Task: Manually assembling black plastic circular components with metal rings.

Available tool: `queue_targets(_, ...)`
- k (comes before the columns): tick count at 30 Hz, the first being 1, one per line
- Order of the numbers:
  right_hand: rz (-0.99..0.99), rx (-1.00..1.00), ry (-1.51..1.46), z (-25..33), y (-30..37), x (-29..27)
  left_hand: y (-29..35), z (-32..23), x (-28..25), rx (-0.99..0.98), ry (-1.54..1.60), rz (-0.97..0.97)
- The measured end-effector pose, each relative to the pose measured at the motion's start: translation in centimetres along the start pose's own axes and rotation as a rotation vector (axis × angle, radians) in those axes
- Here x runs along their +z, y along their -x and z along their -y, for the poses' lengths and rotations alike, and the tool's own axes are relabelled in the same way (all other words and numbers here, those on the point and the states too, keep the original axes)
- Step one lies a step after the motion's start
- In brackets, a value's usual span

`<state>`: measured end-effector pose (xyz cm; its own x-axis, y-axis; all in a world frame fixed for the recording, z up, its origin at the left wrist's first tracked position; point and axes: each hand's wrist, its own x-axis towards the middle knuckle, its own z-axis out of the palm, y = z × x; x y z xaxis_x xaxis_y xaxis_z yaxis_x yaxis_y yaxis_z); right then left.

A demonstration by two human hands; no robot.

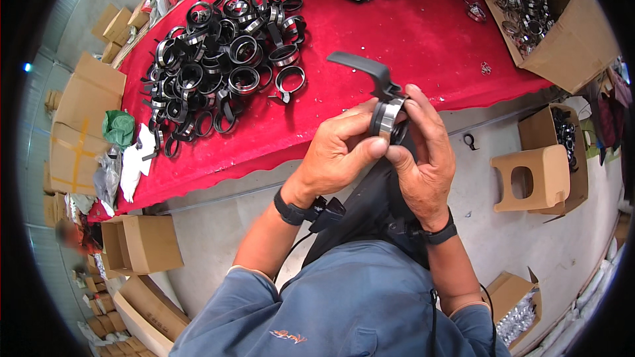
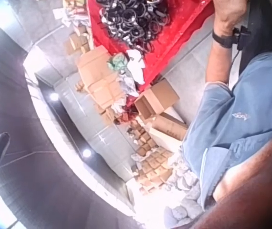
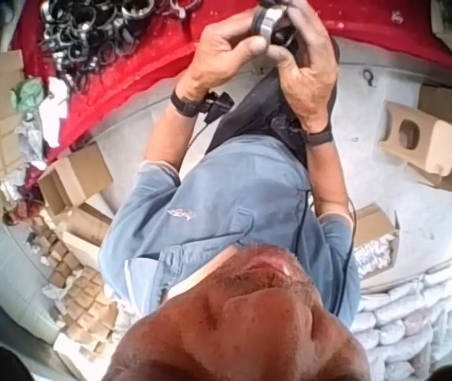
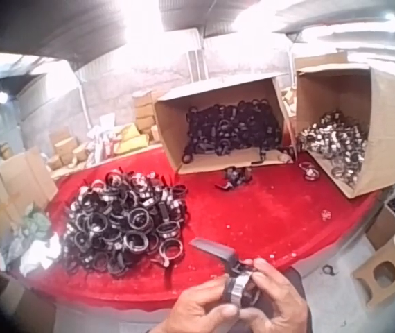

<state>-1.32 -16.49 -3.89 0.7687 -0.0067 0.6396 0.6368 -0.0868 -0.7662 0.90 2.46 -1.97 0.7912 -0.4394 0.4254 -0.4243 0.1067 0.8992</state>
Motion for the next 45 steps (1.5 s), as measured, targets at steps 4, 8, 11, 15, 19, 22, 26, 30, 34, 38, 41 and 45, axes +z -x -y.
queue_targets(4, -0.149, 0.259, -0.187, 0.4, -1.1, -1.4, 0.5, -0.1, -0.4, -0.098, -0.008, 0.000)
queue_targets(8, -0.079, 0.410, -0.053, 0.0, -3.1, -1.9, 0.5, -1.2, 0.3, -0.350, 0.371, 0.133)
queue_targets(11, -0.260, 0.370, -0.055, 0.9, -3.1, -0.2, 0.1, -0.3, 2.3, -0.160, 0.391, -0.042)
queue_targets(15, -0.409, 0.286, 0.054, 0.3, -3.1, 0.0, -1.0, 1.4, 4.6, 0.106, -0.409, -0.396)
queue_targets(19, -0.451, 0.304, 0.100, 0.0, -3.2, -0.1, -1.9, 2.2, 6.0, 0.235, -0.572, -0.528)
queue_targets(22, -0.500, 0.305, 0.105, 0.3, -3.4, -0.1, -1.9, 2.7, 6.3, 0.323, -0.687, -0.524)
queue_targets(26, -0.545, 0.335, -0.010, -0.4, -3.0, 0.0, -2.1, 3.0, 6.7, 0.378, -0.723, -0.531)
queue_targets(30, -0.539, 0.414, -0.090, -2.0, -2.5, -0.4, -2.4, 4.0, 7.0, 0.378, -0.684, -0.546)
queue_targets(34, -0.555, 0.420, -0.087, -1.9, -2.7, -0.1, -1.9, 4.2, 6.8, 0.346, -0.675, -0.510)
queue_targets(38, -0.553, 0.449, -0.082, -3.4, -3.5, -0.4, -2.4, 2.9, 6.2, 0.129, -0.588, -0.403)
queue_targets(41, -0.309, 0.414, -0.007, -3.8, -4.2, -0.9, -3.1, 1.6, 2.5, 0.138, -0.786, -0.274)
queue_targets(45, -0.356, 0.408, 0.038, -6.2, -4.6, -2.1, -7.3, -2.3, -7.9, 0.274, -1.456, -0.233)
